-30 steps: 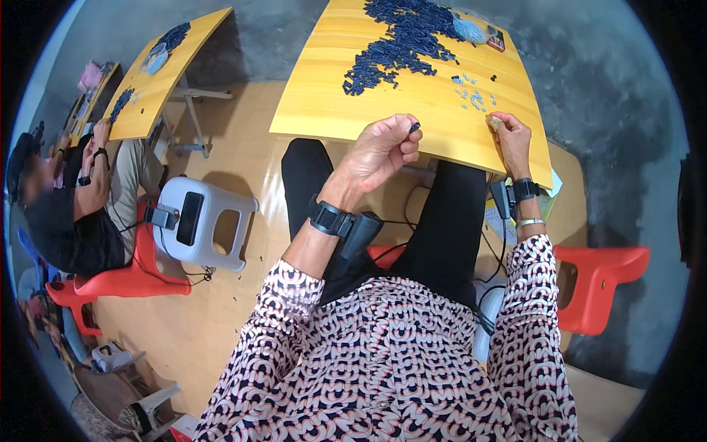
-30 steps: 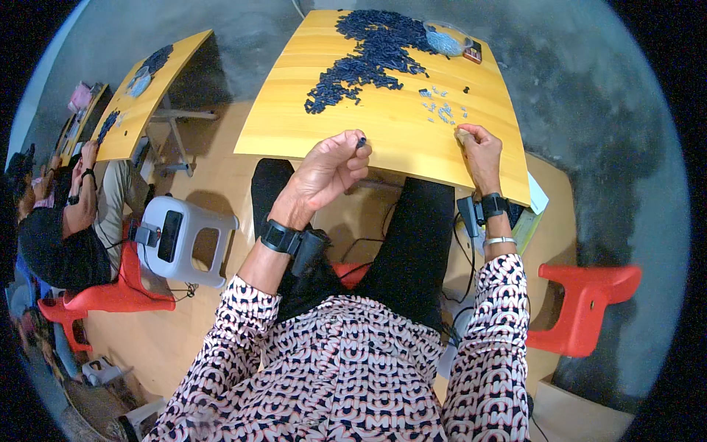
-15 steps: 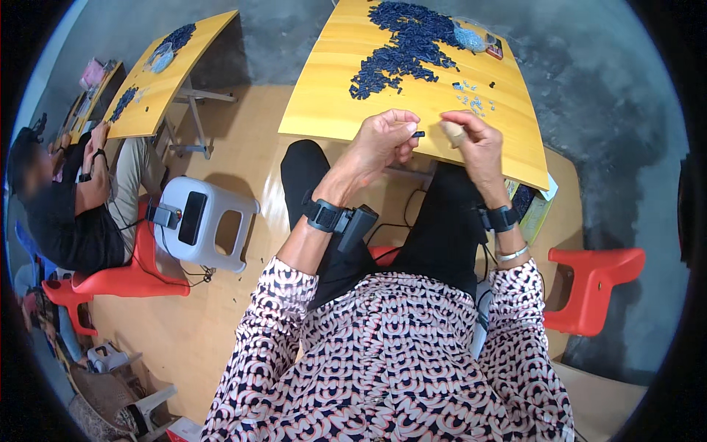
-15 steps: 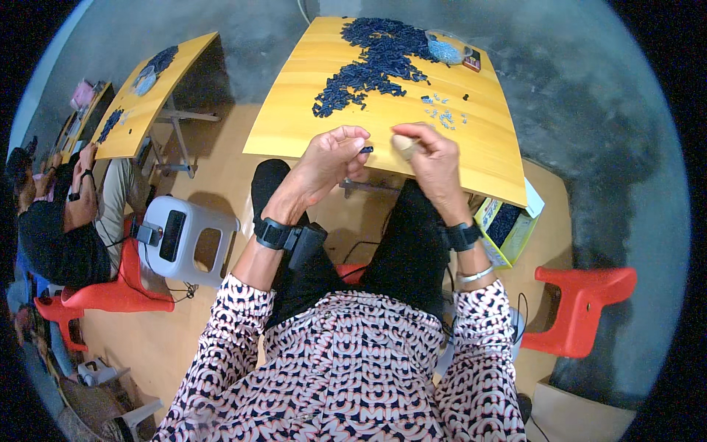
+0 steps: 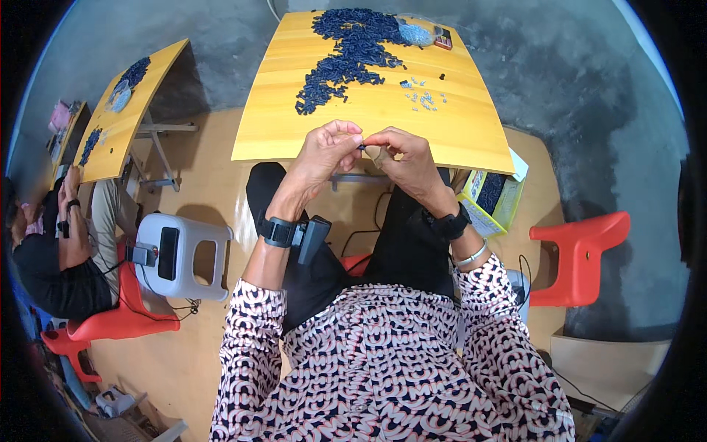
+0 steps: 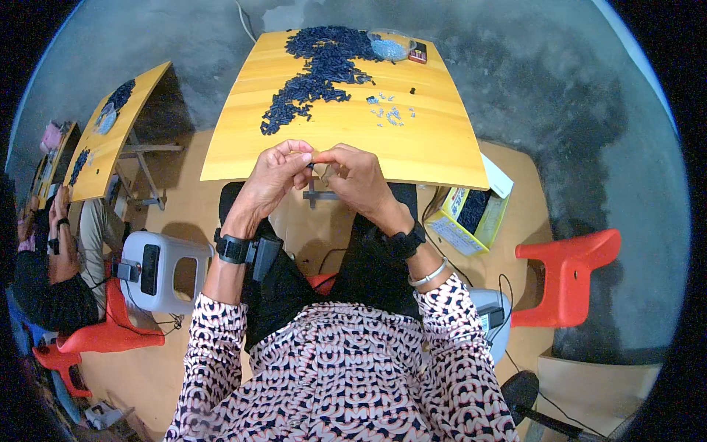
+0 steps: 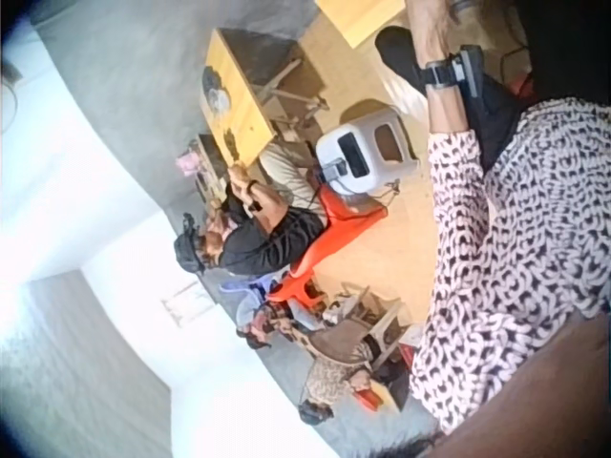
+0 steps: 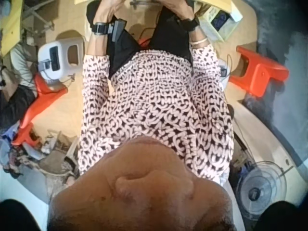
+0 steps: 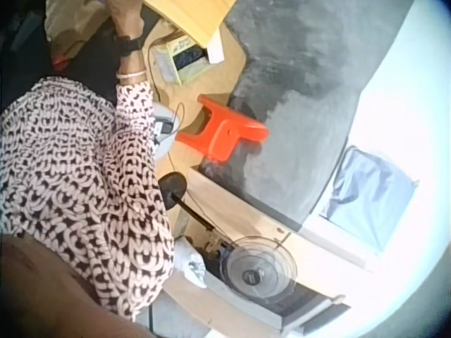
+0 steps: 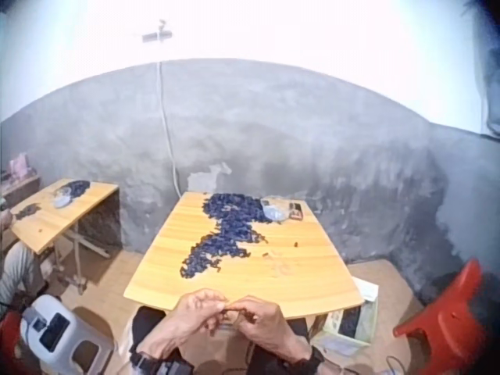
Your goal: Sorting small blue plastic components on a wooden table in a manufacturing setting.
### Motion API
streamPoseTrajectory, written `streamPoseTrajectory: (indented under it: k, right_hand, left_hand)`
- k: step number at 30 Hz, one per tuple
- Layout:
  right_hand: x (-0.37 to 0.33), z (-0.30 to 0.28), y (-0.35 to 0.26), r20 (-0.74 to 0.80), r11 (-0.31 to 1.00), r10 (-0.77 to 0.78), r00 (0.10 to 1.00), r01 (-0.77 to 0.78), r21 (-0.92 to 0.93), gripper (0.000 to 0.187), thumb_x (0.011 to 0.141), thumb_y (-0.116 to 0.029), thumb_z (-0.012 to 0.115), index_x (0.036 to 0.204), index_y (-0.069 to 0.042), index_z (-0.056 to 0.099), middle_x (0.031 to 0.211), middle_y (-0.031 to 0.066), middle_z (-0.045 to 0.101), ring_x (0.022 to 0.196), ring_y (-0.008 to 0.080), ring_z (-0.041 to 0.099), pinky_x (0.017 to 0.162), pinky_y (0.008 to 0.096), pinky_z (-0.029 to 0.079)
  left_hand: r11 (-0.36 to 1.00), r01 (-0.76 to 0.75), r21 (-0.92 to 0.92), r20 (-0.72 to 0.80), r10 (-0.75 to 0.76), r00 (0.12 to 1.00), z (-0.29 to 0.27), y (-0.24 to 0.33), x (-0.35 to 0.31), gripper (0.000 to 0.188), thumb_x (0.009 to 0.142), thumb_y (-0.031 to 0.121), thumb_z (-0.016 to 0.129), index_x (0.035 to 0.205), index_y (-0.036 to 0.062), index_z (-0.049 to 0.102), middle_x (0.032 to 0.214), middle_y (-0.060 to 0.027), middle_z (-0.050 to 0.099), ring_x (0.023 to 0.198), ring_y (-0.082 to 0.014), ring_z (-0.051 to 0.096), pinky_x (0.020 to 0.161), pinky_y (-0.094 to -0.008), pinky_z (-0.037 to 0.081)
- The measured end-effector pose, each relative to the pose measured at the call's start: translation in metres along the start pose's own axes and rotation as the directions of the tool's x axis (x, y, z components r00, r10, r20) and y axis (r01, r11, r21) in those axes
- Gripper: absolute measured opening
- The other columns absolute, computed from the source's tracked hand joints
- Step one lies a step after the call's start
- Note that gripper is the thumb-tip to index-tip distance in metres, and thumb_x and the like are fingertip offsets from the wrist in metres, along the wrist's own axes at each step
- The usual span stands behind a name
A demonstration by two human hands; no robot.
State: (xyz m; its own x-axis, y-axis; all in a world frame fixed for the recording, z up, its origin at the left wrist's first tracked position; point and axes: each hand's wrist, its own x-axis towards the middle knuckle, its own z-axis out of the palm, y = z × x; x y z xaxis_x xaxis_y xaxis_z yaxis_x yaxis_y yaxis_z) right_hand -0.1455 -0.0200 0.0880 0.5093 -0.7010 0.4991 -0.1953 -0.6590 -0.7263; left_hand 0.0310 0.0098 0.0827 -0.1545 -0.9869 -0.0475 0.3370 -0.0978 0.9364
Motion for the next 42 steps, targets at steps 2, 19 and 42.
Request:
streamPoseTrajectory:
  k: [2, 19, 42]
  right_hand:
    - [-0.002, 0.001, 0.004, -0.069, 1.000, -0.007, 0.998, 0.008, 0.012, 0.027, 0.069, 0.005, 0.052, 0.091, -0.002, 0.064, 0.072, 0.0097, 0.059, 0.059, 0.0163, 0.053, 0.055, 0.0266, 0.042]
    - [0.040, -0.048, 0.030, -0.203, 0.981, 0.098, 0.974, -0.129, -0.146, 0.016, 0.070, -0.004, 0.060, 0.085, 0.001, 0.063, 0.070, 0.0121, 0.060, 0.060, 0.0195, 0.057, 0.055, 0.0286, 0.045]
    - [0.281, -0.166, 0.209, 0.062, 0.615, 0.599, 0.799, -0.409, -0.674, 0.043, 0.076, -0.012, 0.064, 0.115, 0.001, 0.054, 0.079, 0.0148, 0.064, 0.057, 0.0231, 0.056, 0.050, 0.0335, 0.044]
  left_hand:
    - [1.000, 0.006, -0.019, 0.003, -0.006, 1.000, 0.000, -0.003, 0.007, 0.014, 0.086, 0.012, 0.058, 0.097, 0.0031, 0.054, 0.070, -0.0026, 0.058, 0.056, -0.0073, 0.051, 0.051, -0.0195, 0.041]
    - [0.945, 0.031, -0.326, 0.056, -0.013, 0.998, 0.031, -0.016, 0.077, 0.015, 0.088, 0.012, 0.057, 0.094, -0.0008, 0.059, 0.078, -0.0029, 0.058, 0.066, -0.0092, 0.052, 0.064, -0.0213, 0.045]
    - [0.882, 0.090, -0.463, -0.003, -0.103, 0.995, 0.002, -0.019, 0.100, 0.019, 0.089, 0.020, 0.054, 0.094, 0.0022, 0.056, 0.086, -0.0042, 0.056, 0.074, -0.0114, 0.052, 0.074, -0.0274, 0.046]
